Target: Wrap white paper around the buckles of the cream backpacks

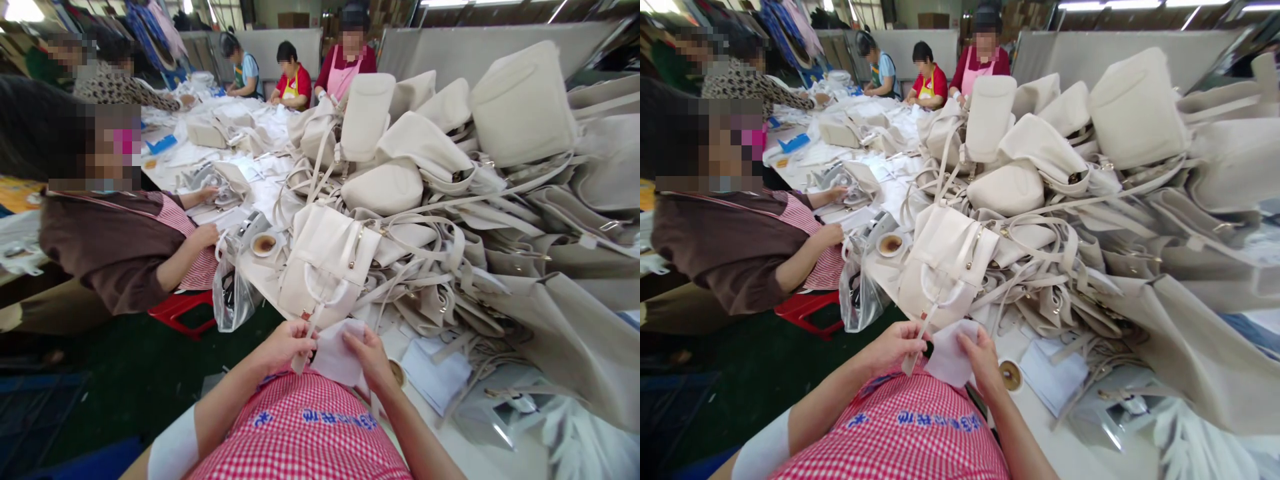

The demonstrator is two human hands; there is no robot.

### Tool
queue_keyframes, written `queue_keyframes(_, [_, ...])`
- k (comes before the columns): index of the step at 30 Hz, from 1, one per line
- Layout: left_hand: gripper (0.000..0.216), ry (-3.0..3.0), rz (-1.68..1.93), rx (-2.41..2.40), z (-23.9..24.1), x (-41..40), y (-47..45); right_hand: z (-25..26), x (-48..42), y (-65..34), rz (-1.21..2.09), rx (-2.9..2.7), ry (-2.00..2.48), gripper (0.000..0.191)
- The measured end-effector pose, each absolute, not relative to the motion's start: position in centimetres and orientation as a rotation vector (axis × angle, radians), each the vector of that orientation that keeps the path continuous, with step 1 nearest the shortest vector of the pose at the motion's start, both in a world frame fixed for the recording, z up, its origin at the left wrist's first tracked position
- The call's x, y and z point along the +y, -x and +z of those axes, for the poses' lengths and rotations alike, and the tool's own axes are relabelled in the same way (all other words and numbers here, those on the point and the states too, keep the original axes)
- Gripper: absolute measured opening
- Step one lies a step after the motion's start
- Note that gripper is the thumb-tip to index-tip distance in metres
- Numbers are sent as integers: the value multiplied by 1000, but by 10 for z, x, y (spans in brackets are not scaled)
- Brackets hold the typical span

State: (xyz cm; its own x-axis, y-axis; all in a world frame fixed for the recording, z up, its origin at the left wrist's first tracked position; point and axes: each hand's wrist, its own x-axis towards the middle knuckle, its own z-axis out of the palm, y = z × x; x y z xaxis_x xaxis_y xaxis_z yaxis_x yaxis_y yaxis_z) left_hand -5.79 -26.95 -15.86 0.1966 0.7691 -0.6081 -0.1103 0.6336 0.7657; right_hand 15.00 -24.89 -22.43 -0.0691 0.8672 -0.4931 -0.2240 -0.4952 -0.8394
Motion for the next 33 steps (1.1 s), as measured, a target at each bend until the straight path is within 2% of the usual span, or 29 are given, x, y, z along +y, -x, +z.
queue_keyframes(4, [39,-523,730,1234,-154,-285,56,-218,-254,-123,1913,-652,1266,38])
queue_keyframes(8, [26,-635,840,1342,-162,-291,49,-216,-256,-105,2119,-491,1375,32])
queue_keyframes(10, [27,-696,874,1364,-170,-292,47,-213,-256,-101,2132,-542,1341,28])
queue_keyframes(14, [51,-668,938,1429,-181,-294,50,-199,-259,-101,2131,-674,1160,23])
queue_keyframes(17, [58,-610,934,1454,-182,-298,51,-188,-262,-101,2137,-607,1140,24])
queue_keyframes(26, [55,-583,992,1575,-183,-306,51,-180,-267,-91,2224,-464,1081,49])
queue_keyframes(29, [48,-527,997,1481,-184,-314,59,-190,-267,-87,2213,-440,1149,47])
queue_keyframes(33, [49,-408,1049,1377,-185,-331,68,-207,-268,-81,2200,-385,1191,40])
